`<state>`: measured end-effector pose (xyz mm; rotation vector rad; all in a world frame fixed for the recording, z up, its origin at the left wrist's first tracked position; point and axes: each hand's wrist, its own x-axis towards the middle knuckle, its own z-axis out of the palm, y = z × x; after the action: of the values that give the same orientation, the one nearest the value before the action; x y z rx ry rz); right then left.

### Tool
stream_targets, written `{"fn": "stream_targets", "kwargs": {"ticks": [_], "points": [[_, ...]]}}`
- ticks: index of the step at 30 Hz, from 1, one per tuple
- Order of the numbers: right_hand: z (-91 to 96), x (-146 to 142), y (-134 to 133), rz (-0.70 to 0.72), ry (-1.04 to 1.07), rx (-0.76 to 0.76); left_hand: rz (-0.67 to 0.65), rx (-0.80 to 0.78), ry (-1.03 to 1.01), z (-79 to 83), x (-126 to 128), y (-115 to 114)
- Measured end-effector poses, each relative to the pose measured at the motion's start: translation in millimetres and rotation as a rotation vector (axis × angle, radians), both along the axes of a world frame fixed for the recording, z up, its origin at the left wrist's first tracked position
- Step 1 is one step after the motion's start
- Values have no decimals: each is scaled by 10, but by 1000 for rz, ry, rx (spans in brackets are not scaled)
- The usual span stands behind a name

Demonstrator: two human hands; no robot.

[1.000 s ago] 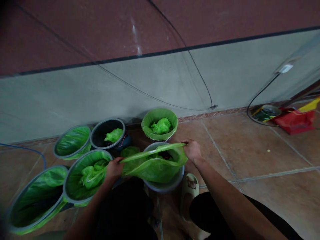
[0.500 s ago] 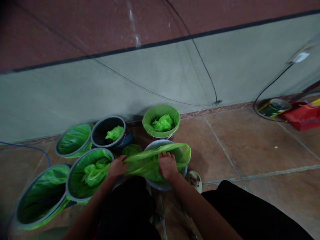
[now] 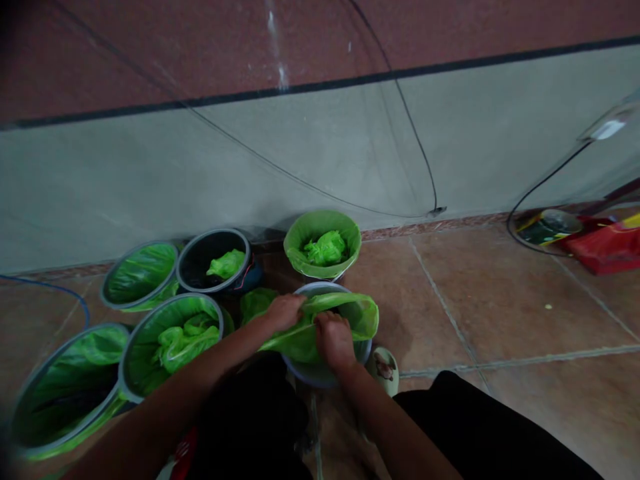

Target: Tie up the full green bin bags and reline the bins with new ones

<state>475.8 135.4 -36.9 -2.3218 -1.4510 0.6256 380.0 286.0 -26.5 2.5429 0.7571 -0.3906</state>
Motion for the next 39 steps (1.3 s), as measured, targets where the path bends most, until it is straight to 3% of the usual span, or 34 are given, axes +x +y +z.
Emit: {"fn": "stream_targets", "kwargs": {"ticks": [4, 8, 12, 16, 25, 29, 34, 39], "points": [[67, 35, 78, 11, -17, 82, 8, -2, -54, -137, -41, -25], [103, 24, 211, 26, -58, 46, 44, 5, -128, -87, -53, -30], [100, 11, 314, -62, -106, -44, 10, 19, -183, -31, -38, -47], [92, 47, 307, -76, -91, -21, 13, 14, -238, -9, -55, -68], [177, 132, 165, -79, 13, 288, 53, 3, -230, 63, -81, -75], [240, 205, 153, -94, 37, 284, 119, 45, -172, 37, -108, -52], [262, 249, 109, -141, 97, 308, 138, -12, -189, 19, -142, -89], [545, 250, 81, -227, 200, 549, 93, -139, -245, 178, -149, -53]]}}
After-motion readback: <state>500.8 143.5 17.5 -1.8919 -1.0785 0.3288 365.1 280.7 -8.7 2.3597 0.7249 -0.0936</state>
